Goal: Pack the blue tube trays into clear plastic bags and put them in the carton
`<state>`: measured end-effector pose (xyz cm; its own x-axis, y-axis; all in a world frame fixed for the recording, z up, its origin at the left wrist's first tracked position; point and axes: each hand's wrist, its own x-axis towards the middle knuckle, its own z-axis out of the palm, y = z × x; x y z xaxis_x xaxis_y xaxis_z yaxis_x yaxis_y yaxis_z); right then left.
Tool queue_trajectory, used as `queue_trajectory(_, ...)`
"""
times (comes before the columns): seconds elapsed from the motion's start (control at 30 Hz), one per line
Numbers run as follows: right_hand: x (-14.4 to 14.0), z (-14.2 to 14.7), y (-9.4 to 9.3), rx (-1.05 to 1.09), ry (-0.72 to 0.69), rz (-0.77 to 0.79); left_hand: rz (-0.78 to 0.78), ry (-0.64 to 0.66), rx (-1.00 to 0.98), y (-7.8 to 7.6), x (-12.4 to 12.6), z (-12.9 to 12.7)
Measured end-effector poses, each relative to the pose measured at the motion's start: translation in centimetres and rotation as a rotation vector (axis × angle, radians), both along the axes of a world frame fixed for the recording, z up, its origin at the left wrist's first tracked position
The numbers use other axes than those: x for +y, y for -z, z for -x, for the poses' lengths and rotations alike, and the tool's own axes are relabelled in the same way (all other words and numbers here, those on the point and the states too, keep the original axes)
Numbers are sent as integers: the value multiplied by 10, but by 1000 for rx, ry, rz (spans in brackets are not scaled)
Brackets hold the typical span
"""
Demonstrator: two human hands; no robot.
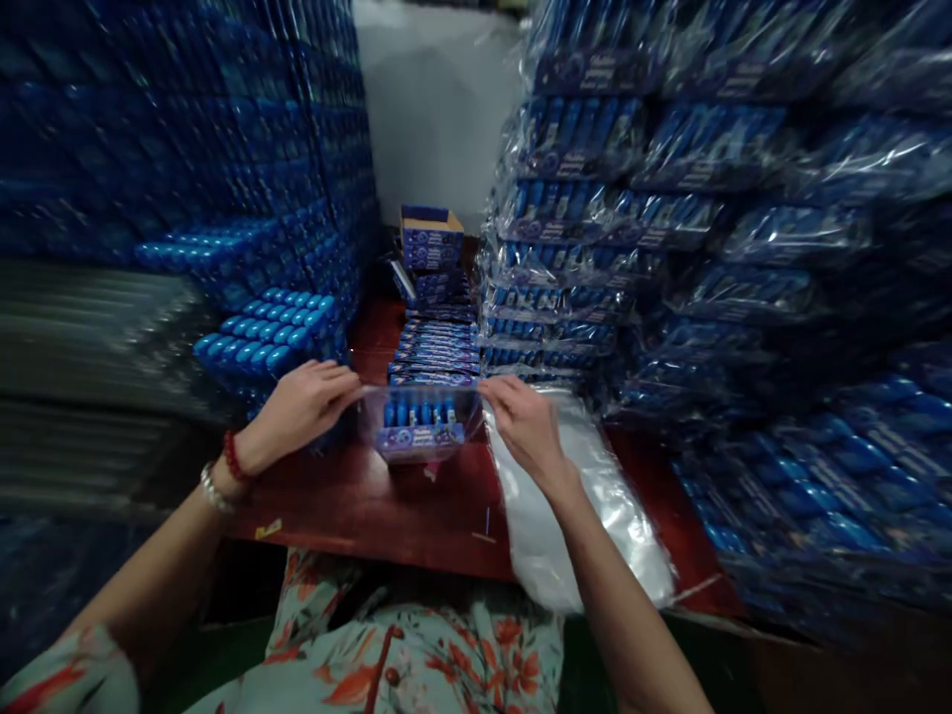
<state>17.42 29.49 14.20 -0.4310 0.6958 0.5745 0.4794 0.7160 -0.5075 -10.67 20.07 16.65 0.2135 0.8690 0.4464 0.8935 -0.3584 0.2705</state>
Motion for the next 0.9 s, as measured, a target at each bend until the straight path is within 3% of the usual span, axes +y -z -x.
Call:
queue_trajectory(0.1,26,23,-2,403,-16,280,-49,-20,-336,1,38,-1)
queue_trajectory(0.23,52,47,12,786,-31,600,-2,-26,-1123,29,75,-14)
queue_trajectory(0.33,65,59,17,857,19,630,38,11,-1535,47,90,-27)
queue_trajectory(0.47,80,64,12,819,87,605,38,77,-1746,54,100,-37)
queue_trajectory(0.53,83,64,6,740,157,476,18,95,-1767,52,103,-39)
queue_trajectory(0.57,82,65,2,689,219,336,5,102,-1762,51,103,-40)
queue_trajectory(0.67,65,70,-10,429,358,-248,-26,112,-1729,49,103,-41)
queue_trajectory(0.77,40,88,-16,-32,135,-625,-61,95,-1678,49,101,-40)
queue_trajectory(0.83,30,103,-16,-290,-19,-693,-105,60,-1597,48,98,-40)
queue_trajectory(0.9,30,116,-15,-407,-59,-693,-138,24,-1504,46,95,-39)
